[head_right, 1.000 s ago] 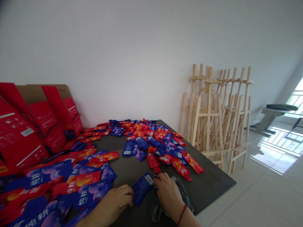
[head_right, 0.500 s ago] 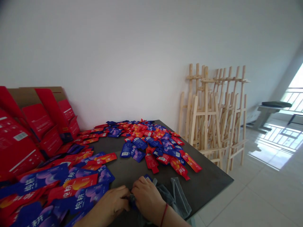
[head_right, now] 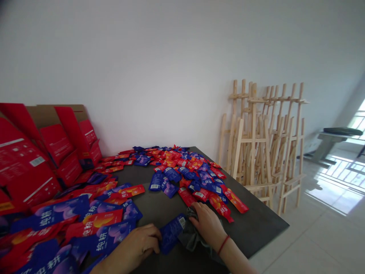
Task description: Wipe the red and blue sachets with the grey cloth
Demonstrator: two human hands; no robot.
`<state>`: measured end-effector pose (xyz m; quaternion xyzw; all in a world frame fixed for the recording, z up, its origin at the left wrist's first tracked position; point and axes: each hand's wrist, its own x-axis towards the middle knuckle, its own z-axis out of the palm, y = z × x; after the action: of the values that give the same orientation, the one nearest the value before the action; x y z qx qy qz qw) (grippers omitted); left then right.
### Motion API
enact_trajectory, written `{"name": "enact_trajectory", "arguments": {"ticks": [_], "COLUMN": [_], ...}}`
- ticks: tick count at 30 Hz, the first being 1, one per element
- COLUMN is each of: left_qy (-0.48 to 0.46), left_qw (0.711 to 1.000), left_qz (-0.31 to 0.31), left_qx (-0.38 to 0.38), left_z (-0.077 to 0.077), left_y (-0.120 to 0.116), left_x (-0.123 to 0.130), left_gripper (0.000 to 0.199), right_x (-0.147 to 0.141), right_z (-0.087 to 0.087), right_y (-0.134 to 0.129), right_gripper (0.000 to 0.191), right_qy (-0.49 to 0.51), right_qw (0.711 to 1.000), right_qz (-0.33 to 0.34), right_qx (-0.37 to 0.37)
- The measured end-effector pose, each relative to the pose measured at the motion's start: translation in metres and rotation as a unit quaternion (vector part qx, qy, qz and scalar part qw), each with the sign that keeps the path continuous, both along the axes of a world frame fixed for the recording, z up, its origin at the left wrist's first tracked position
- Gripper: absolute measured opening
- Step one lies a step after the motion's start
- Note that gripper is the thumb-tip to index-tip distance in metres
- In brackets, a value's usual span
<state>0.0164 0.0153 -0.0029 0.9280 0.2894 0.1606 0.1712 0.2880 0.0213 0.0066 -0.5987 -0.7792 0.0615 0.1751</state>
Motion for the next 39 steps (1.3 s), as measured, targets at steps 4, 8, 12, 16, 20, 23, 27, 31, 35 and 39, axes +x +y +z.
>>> {"name": "enact_trajectory", "arguments": {"ticks": [4,8,12,16,20,23,27,31,35,39], "left_qy": [0.0,-0.005,-0.031,-0.048,-0.032,-0.048,-0.08,-0.123,-0.148,-0.05], "left_qw": [1.0,1.0,0.999,0.997,0.998,0.998,0.996,0.979,0.942,0.904], "left_qz": [0.009,0.014,0.023,0.023,0.036,0.031,0.028,0.151,0.292,0.416], "left_qx": [-0.01,-0.011,-0.027,-0.049,-0.028,0.006,0.004,-0.053,-0.073,-0.09], "left_z": [-0.001,-0.004,-0.005,-0.003,-0.006,-0.008,0.006,0.045,0.085,0.1], "left_y": [-0.001,0.0,0.001,-0.001,-0.001,0.002,0.004,0.013,0.046,0.086], "left_x": [0.002,0.002,0.0,0.0,0.002,0.003,0.002,-0.011,-0.051,-0.106], "left_gripper": [0.028,0.03,0.03,0.03,0.028,0.025,0.024,0.017,0.022,0.028], "right_x": [0.006,0.004,0.005,-0.018,-0.059,-0.065,-0.031,0.003,0.008,0.004], "right_z": [0.003,-0.003,0.0,0.012,0.002,-0.013,-0.021,-0.02,-0.028,-0.034], "right_y": [-0.025,-0.039,-0.036,-0.038,-0.04,-0.035,-0.028,-0.025,-0.025,-0.026], "right_gripper": [0.047,0.054,0.037,0.051,0.041,0.033,0.048,0.059,0.062,0.062], "right_qy": [0.041,-0.008,-0.008,0.021,-0.035,-0.058,-0.043,-0.012,-0.007,0.0], "right_qw": [0.998,0.996,1.0,0.999,0.98,0.978,0.993,0.999,0.999,0.999], "right_qz": [0.046,0.09,0.008,0.038,0.19,0.19,0.095,0.014,0.009,0.014], "right_qx": [0.018,-0.009,-0.02,0.019,0.04,0.06,0.059,0.028,0.039,0.046]}}
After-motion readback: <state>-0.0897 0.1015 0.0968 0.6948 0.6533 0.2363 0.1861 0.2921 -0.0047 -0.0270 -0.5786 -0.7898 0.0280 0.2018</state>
